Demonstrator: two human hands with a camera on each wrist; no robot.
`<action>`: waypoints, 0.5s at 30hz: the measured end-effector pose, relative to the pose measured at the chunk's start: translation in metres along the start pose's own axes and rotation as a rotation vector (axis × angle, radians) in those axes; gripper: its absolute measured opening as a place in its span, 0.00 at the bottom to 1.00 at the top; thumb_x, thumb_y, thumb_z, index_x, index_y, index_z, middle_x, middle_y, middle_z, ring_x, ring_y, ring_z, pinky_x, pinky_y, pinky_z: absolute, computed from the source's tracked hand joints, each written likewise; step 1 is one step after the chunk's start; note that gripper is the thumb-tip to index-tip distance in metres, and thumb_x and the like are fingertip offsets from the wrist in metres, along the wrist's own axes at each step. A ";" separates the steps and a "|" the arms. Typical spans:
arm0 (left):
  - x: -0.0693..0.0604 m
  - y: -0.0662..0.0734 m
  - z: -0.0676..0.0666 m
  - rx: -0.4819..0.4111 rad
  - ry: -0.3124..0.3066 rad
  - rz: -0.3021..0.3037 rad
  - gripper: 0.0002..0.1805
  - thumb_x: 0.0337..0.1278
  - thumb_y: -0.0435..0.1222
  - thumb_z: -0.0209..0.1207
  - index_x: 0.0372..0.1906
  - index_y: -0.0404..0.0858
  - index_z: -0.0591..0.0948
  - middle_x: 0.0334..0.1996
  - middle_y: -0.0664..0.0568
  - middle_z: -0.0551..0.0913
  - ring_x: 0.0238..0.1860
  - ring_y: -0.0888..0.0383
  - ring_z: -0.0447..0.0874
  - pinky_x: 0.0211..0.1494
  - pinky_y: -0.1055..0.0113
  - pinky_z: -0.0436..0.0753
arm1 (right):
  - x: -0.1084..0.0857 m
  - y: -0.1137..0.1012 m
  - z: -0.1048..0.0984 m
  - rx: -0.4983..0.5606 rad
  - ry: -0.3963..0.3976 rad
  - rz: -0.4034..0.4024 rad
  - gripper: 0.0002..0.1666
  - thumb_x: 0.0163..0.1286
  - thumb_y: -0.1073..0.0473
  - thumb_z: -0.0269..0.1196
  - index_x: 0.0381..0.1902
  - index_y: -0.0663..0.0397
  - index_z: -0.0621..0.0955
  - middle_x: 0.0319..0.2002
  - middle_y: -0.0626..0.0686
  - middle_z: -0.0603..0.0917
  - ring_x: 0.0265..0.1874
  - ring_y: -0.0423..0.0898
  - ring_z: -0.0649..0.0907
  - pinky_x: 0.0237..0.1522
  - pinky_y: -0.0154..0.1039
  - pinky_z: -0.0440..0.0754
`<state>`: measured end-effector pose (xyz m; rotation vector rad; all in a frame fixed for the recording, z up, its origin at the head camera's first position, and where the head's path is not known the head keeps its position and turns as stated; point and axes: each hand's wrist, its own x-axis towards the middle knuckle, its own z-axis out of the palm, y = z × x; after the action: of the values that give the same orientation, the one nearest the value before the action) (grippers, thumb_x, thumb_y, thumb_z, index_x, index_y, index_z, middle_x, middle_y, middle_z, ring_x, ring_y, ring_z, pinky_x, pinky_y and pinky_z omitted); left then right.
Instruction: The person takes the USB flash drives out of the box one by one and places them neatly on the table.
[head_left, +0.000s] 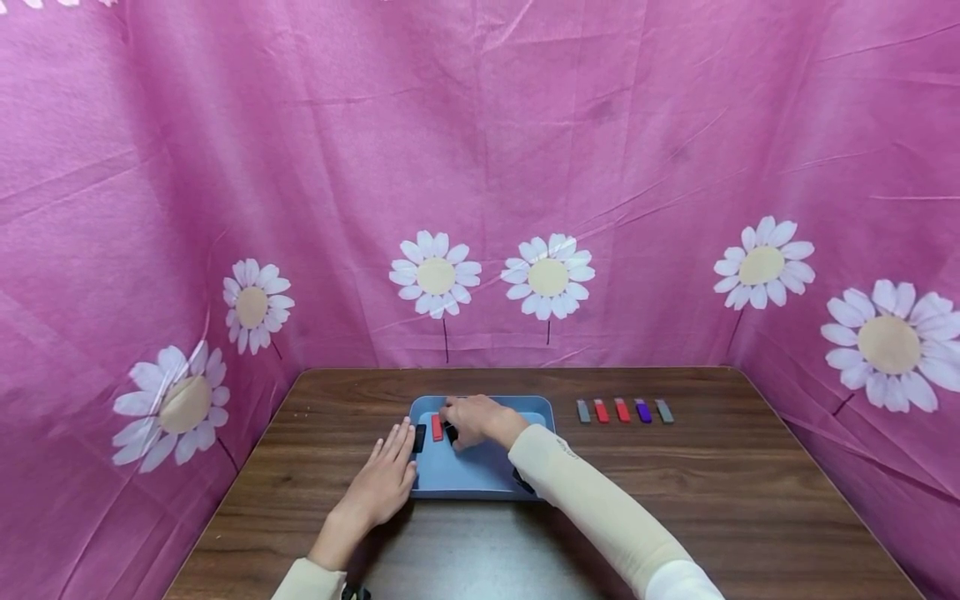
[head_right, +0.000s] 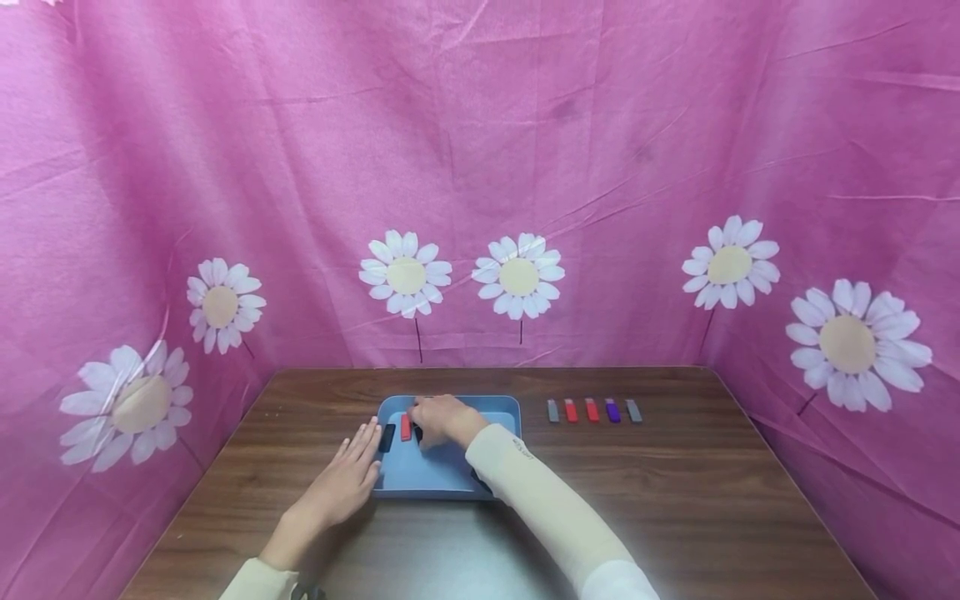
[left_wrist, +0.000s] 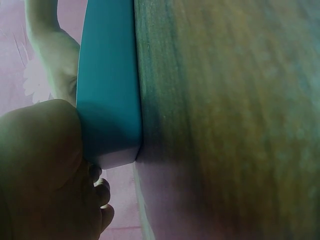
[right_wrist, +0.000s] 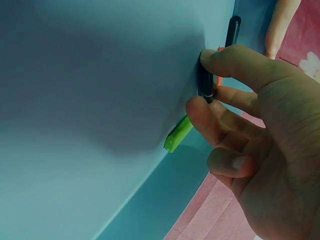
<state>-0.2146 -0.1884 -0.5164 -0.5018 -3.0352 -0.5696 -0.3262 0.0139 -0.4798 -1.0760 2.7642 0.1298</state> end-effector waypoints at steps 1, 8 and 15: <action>0.000 0.000 0.000 0.004 -0.005 -0.003 0.33 0.84 0.39 0.47 0.82 0.27 0.60 0.86 0.37 0.54 0.86 0.37 0.52 0.86 0.37 0.56 | 0.000 0.000 0.000 0.002 0.001 -0.001 0.34 0.68 0.43 0.75 0.70 0.42 0.80 0.66 0.48 0.81 0.49 0.41 0.82 0.59 0.40 0.85; -0.002 -0.002 0.003 -0.018 0.035 0.024 0.32 0.83 0.38 0.47 0.81 0.26 0.61 0.85 0.35 0.57 0.85 0.34 0.55 0.84 0.33 0.58 | -0.006 0.003 -0.001 0.011 0.009 -0.006 0.35 0.70 0.43 0.74 0.72 0.40 0.80 0.70 0.49 0.79 0.48 0.41 0.83 0.63 0.42 0.85; -0.002 -0.004 0.005 0.002 0.043 0.032 0.33 0.83 0.39 0.47 0.82 0.26 0.61 0.85 0.35 0.57 0.85 0.35 0.55 0.84 0.34 0.58 | -0.013 0.006 -0.005 0.024 0.041 -0.025 0.35 0.70 0.43 0.74 0.72 0.40 0.81 0.71 0.49 0.79 0.46 0.42 0.84 0.61 0.41 0.87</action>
<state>-0.2142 -0.1908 -0.5225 -0.5299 -2.9807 -0.5683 -0.3219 0.0266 -0.4726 -1.1186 2.7803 0.0712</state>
